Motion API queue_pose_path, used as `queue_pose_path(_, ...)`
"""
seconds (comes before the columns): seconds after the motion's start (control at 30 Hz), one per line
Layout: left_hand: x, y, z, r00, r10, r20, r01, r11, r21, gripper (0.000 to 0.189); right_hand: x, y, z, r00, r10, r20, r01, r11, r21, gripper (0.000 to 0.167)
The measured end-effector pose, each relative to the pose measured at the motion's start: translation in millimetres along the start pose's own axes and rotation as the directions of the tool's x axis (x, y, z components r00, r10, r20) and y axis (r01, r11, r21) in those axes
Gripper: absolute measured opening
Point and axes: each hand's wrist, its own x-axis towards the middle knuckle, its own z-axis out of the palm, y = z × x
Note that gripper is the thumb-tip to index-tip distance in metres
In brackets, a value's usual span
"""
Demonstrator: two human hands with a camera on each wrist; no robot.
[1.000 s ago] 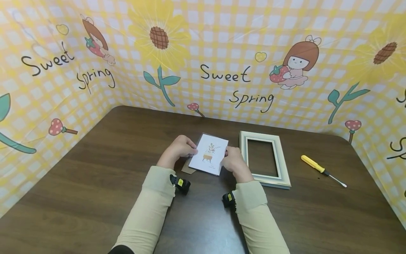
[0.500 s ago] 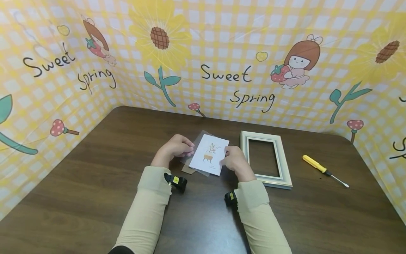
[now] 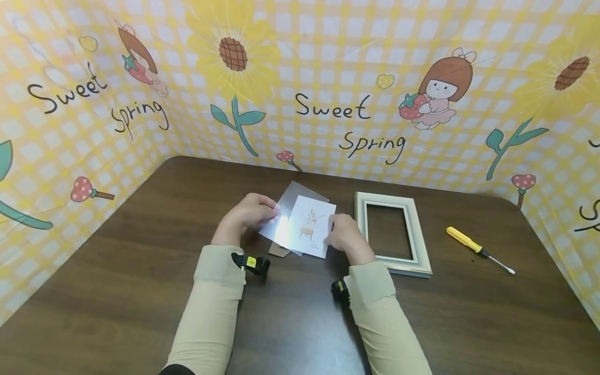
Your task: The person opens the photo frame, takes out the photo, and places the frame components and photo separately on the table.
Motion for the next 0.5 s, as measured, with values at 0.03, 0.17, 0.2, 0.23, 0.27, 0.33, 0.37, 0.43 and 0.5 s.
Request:
queue_pose_path(0.03, -0.6, 0.2, -1.9, 1.000, 0.005, -0.001, -0.005, 1.000, 0.005, 0.026, -0.1, -0.2, -0.2, 1.000, 0.007, -0.001, -0.007, 1.000, 0.003, 0.033)
queue_pose_path(0.17, -3.5, -0.1, -10.6, 1.000, 0.021, -0.022, -0.020, 1.000, 0.014, 0.029, -0.1, -0.5, -0.8, 0.999, 0.034, 0.005, -0.034, 0.999, 0.018, 0.046)
queue_pose_path(0.2, -4.7, -0.2, -13.0, 0.999, 0.021, -0.029, -0.021, 1.000, 0.014, 0.030, 0.1, -0.4, -0.9, 0.999, 0.036, 0.007, -0.036, 0.999, 0.018, 0.047)
queue_pose_path(0.23, -5.6, -0.3, -15.3, 0.999, 0.021, -0.037, -0.020, 1.000, 0.011, 0.030, 0.3, -0.4, -0.9, 0.999, 0.038, 0.008, -0.038, 0.999, 0.020, 0.048)
queue_pose_path(0.27, -6.4, -0.5, -17.6, 0.999, 0.025, -0.044, -0.025, 1.000, 0.011, 0.031, 0.4, -0.3, -0.9, 0.999, 0.037, 0.010, -0.038, 0.999, 0.021, 0.046)
queue_pose_path(0.33, -7.8, -0.6, -21.9, 0.998, 0.018, -0.056, -0.017, 1.000, 0.005, 0.032, 0.6, 0.0, -1.5, 0.999, 0.033, 0.011, -0.033, 0.999, 0.020, 0.043)
queue_pose_path(0.37, -8.9, -0.6, -24.2, 0.998, 0.010, -0.059, -0.010, 1.000, -0.002, 0.031, 0.6, 0.2, -1.7, 0.999, 0.031, 0.012, -0.032, 0.999, 0.020, 0.043)
queue_pose_path(0.43, -11.0, -0.8, -29.1, 0.998, 0.010, -0.068, -0.011, 1.000, -0.005, 0.032, 0.4, 0.5, -2.2, 0.999, 0.028, 0.016, -0.029, 0.999, 0.026, 0.047)
queue_pose_path(0.5, -14.5, -1.1, -34.6, 0.996, 0.014, -0.086, -0.015, 1.000, -0.013, 0.033, 0.2, 0.9, -2.7, 0.999, 0.031, 0.022, -0.032, 0.999, 0.035, 0.054)
